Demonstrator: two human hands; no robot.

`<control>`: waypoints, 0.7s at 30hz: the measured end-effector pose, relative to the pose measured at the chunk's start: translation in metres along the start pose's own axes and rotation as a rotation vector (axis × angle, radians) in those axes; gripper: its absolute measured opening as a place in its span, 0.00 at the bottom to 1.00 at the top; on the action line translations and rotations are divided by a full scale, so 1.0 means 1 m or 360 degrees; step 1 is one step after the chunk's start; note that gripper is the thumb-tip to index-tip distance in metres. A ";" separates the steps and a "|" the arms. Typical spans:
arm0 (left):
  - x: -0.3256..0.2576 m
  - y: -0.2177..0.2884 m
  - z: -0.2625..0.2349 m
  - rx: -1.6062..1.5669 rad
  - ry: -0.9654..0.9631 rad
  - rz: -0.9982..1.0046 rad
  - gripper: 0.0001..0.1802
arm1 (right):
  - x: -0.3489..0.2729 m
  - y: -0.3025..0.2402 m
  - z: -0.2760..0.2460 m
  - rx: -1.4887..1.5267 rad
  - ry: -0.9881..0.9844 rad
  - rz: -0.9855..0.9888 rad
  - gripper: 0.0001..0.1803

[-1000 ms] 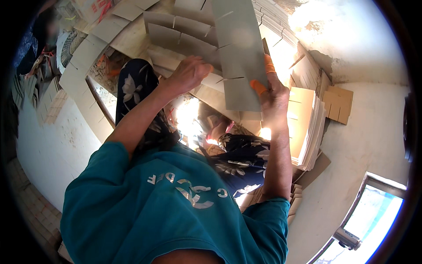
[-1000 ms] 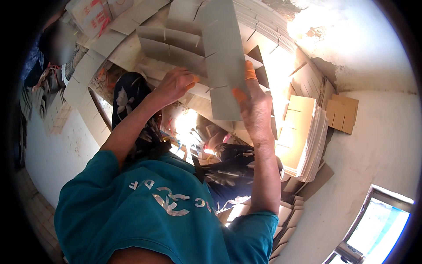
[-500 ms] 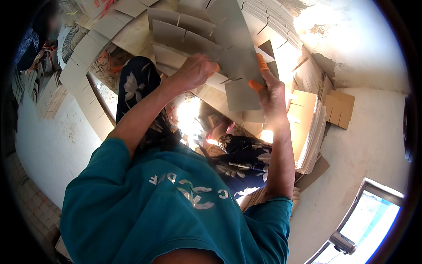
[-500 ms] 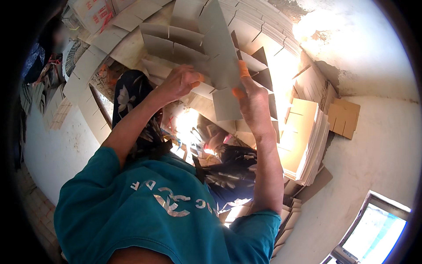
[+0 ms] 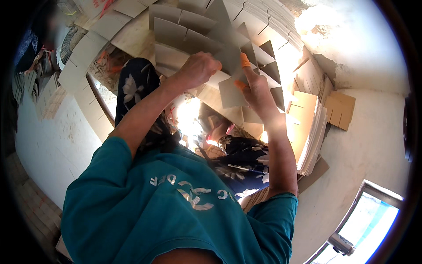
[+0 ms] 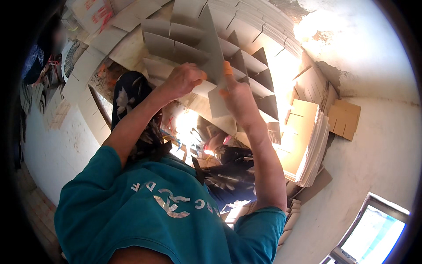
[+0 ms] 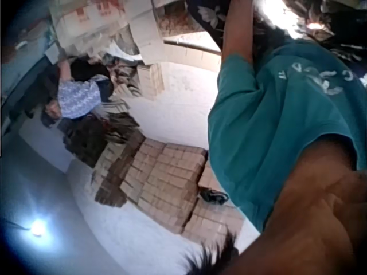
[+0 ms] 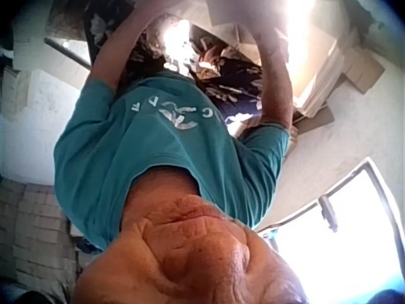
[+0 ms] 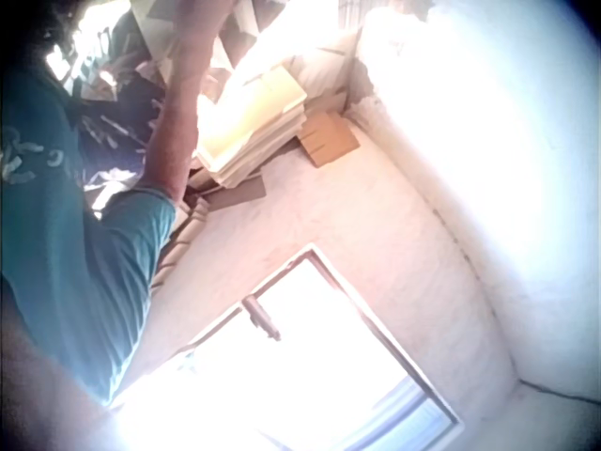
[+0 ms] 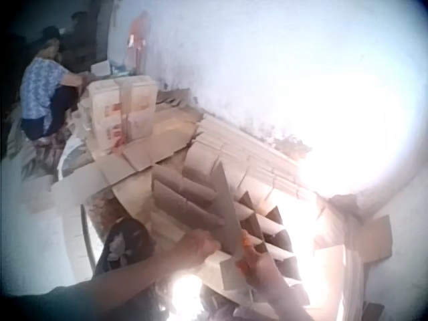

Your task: The person sits on the floor and repeatedly folds and interlocks pre-cut cardboard pieces to form a structured assembly. They handle each piece by hand, aligning tabs and slots to build up the structure.

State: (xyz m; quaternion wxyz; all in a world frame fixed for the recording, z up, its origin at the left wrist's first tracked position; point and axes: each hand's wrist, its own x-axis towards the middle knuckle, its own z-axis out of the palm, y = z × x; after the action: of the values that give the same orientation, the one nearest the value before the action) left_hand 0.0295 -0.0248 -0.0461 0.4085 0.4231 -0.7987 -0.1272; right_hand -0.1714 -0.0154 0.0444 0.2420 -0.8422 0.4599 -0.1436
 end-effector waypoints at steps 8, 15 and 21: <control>-0.001 0.006 -0.004 0.0044 -0.0206 -0.0071 0.06 | -0.021 0.005 0.040 -0.0147 0.0170 -0.0026 0.43; 0.025 -0.002 -0.036 -0.0319 0.0010 -0.0212 0.09 | -0.033 0.000 0.036 -0.0197 0.0166 0.0005 0.45; 0.061 -0.091 -0.039 0.0459 0.0153 -0.0017 0.15 | -0.036 0.000 0.046 -0.0265 0.0202 -0.0043 0.47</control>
State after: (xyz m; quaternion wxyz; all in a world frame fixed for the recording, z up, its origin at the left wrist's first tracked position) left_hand 0.0929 -0.1225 -0.0382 0.3807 0.4872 -0.7859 0.0069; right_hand -0.1694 0.0273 0.0044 0.1397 -0.8547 0.4733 -0.1610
